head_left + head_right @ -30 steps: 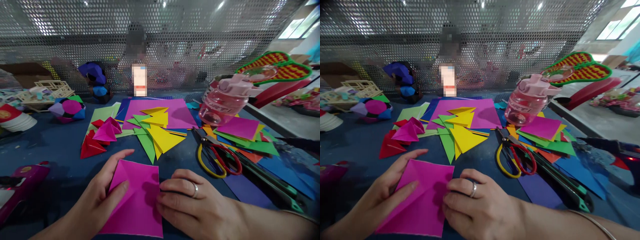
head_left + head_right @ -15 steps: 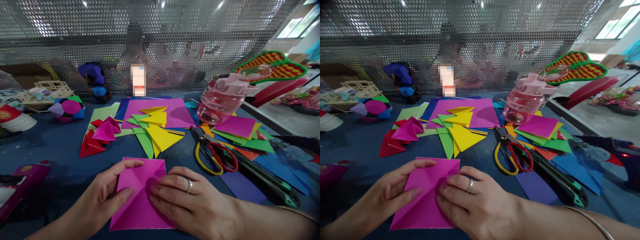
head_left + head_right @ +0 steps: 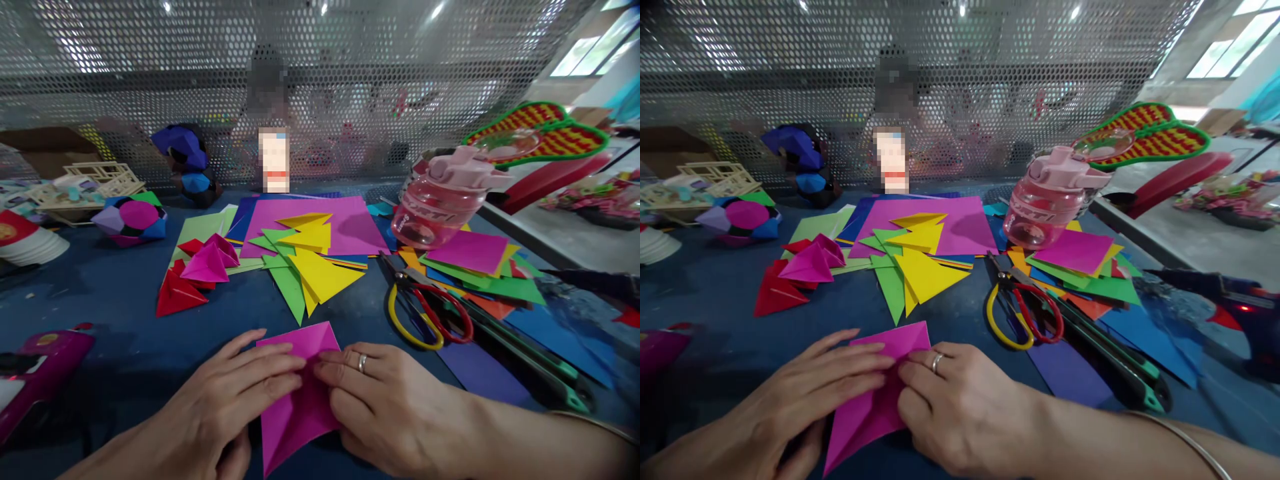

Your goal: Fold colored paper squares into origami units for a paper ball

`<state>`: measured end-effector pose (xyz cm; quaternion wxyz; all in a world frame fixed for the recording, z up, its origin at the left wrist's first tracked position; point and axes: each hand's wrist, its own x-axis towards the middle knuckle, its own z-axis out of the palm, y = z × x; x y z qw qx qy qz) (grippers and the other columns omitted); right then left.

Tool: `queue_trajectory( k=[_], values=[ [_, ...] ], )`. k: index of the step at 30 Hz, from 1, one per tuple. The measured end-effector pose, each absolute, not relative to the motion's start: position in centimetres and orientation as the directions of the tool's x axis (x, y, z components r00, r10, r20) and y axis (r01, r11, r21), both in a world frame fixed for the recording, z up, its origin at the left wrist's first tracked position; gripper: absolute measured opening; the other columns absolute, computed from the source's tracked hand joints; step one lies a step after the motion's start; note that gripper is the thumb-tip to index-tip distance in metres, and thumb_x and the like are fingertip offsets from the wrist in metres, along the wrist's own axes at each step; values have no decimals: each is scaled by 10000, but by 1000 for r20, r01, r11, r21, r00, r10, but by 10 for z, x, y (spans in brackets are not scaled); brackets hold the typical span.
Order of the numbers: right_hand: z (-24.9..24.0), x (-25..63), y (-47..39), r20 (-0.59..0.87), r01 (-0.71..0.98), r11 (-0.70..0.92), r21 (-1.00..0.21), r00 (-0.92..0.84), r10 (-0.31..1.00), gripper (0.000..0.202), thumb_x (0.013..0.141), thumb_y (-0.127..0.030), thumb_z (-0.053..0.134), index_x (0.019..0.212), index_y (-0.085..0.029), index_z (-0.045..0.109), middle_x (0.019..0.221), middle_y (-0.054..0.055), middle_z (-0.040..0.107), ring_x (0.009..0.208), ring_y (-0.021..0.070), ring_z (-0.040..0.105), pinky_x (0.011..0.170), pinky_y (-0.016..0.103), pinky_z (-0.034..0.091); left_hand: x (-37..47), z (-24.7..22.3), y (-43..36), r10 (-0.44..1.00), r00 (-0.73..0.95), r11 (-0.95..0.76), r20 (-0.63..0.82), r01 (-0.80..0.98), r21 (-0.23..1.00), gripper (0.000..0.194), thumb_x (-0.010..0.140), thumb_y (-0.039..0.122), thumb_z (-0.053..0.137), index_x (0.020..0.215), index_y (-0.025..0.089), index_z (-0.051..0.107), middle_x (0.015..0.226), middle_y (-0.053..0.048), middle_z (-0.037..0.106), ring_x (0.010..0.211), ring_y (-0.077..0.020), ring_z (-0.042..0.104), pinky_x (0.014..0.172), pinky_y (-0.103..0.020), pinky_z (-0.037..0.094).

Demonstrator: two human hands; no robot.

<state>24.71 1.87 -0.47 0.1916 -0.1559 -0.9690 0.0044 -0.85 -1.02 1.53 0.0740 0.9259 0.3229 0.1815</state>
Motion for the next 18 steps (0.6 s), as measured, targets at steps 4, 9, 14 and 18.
queue_trajectory(
  k=[4,9,14,18],
  values=[
    [-5,250,20,376,295,954,-54,-879,293,189,954,-207,462,853,-157,613,1011,96,711,882,170,667,788,292,530,-8,20,-13,620,704,-784,345,570,245,423,865,224,572,1288,206,570,1281,2,674,1234,-166,584,1188,-361,309],
    [-3,249,11,408,269,962,-55,-873,267,216,959,-212,466,793,-182,600,893,81,715,766,145,662,709,253,519,-4,1,-6,503,711,-853,491,498,154,243,958,354,550,1098,207,683,1082,34,763,1012,-103,696,1164,-259,307],
    [3,246,4,407,331,933,-143,-840,360,229,952,-157,480,753,-183,589,736,29,676,635,124,612,641,239,488,3,1,-7,535,643,-828,548,528,190,157,962,264,546,958,218,696,896,62,789,807,-77,739,904,-178,526],
    [8,245,6,390,355,889,-289,-805,448,257,991,-176,428,800,-160,599,693,13,646,575,124,569,563,257,430,3,4,-17,566,550,-791,615,572,216,107,934,176,557,972,212,650,846,51,788,750,-95,748,801,-177,567]
  ],
)
